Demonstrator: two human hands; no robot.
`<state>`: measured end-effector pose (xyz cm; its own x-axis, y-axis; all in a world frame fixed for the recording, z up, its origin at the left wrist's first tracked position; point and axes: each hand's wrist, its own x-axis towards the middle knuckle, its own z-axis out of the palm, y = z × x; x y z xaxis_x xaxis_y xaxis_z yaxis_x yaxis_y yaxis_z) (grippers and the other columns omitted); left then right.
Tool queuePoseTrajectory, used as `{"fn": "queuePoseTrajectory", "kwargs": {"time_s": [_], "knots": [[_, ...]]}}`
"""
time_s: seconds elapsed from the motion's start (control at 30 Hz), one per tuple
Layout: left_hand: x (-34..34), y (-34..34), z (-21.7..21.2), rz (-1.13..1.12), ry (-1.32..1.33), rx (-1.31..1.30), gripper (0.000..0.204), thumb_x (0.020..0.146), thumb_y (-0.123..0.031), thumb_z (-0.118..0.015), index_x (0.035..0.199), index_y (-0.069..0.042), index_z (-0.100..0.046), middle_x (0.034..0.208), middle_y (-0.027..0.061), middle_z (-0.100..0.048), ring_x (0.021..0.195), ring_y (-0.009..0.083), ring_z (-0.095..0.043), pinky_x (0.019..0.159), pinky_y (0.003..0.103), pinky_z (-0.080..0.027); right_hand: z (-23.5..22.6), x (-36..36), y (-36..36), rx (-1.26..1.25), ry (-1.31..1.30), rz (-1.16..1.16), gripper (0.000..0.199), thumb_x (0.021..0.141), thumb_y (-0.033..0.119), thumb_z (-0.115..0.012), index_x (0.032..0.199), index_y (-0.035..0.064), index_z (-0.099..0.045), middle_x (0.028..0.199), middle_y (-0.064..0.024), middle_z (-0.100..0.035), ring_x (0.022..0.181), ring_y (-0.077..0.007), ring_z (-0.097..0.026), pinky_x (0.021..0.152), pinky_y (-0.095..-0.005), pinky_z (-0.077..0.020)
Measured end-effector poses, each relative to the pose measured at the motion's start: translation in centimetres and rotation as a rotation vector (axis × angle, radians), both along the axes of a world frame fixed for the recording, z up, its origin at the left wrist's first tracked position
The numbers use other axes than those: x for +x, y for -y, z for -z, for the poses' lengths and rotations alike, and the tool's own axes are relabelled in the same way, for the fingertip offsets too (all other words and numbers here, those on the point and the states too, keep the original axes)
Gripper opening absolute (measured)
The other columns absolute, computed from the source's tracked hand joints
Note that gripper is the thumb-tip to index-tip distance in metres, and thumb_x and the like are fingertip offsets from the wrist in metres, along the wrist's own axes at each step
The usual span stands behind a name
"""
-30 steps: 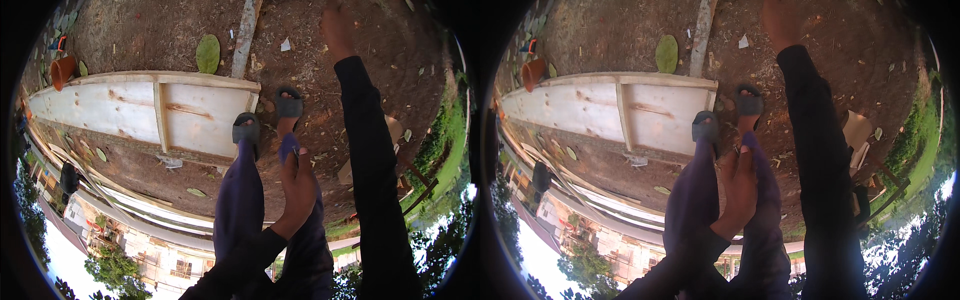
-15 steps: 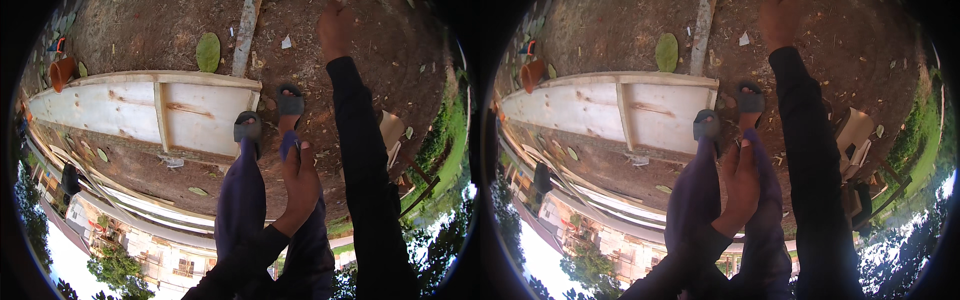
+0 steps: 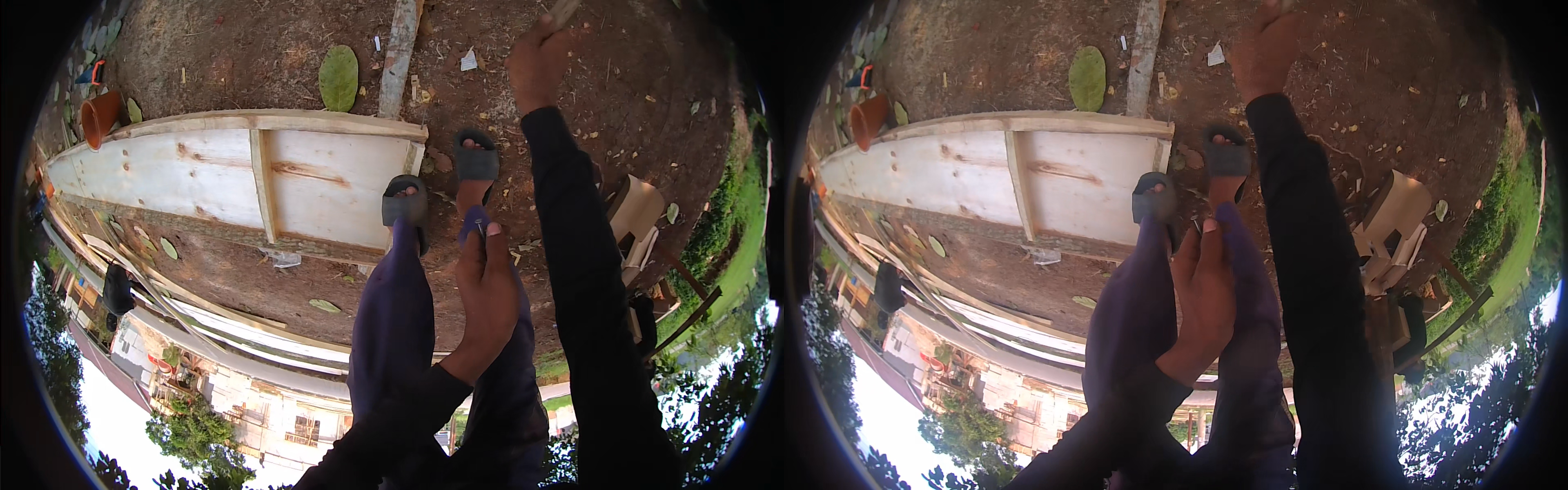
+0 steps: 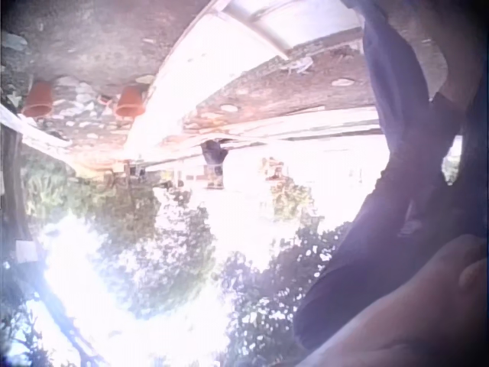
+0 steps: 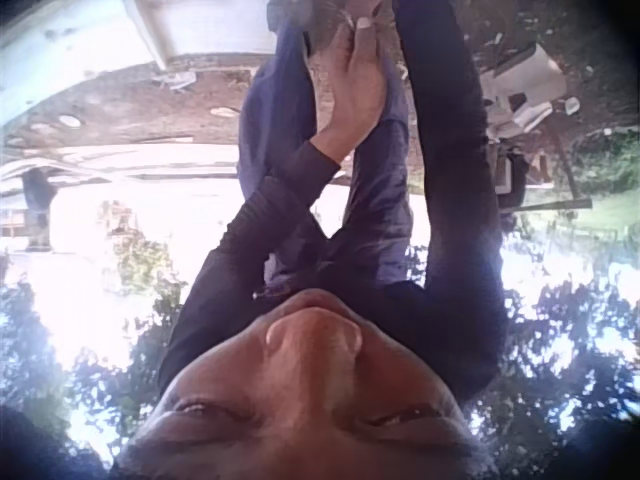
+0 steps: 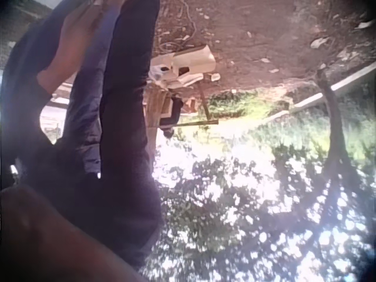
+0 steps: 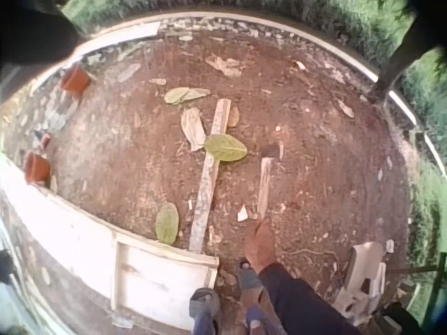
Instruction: The person assembles a wooden frame by positioning planks and securing them with nails. They use a hammer to drive nails into the wood, repeatedly adjusting the frame and retrieving nails from a bucket.
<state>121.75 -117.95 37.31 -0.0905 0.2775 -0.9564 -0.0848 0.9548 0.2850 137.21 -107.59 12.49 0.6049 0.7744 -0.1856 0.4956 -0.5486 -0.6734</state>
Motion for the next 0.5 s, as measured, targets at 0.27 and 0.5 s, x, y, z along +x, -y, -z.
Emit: {"fn": "queuePoseTrajectory", "kwargs": {"time_s": [0.27,0.5], "knots": [[-1.2,0.3,0.7,-0.034,-0.047,-0.016,0.028,0.106,-0.026,-0.045,0.090,-0.004,-0.053,0.072,-0.0033,-0.043,0.067,0.0043,-0.038,0.059,0.025,-0.033,-6.3,-2.2,0.0,-0.394,-0.334,-0.255,0.043,0.102,0.040,-0.042,0.090,0.0023,-0.060,0.066,-0.0043,-0.052,0.055,-0.0160,-0.050,0.054,-0.0384,-0.0417],[-0.3,1.1,0.0,-0.015,-0.037,-0.019,0.027,0.104,-0.029,-0.047,0.089,-0.009,-0.055,0.071,-0.0056,-0.042,0.062,0.0030,-0.035,0.054,0.024,-0.030,0.0,-4.4,6.1,-0.265,-0.080,-0.059,0.038,0.103,0.034,-0.046,0.090,-0.0001,-0.058,0.064,-0.0047,-0.053,0.054,-0.0155,-0.052,0.050,-0.0367,-0.0418]]}}
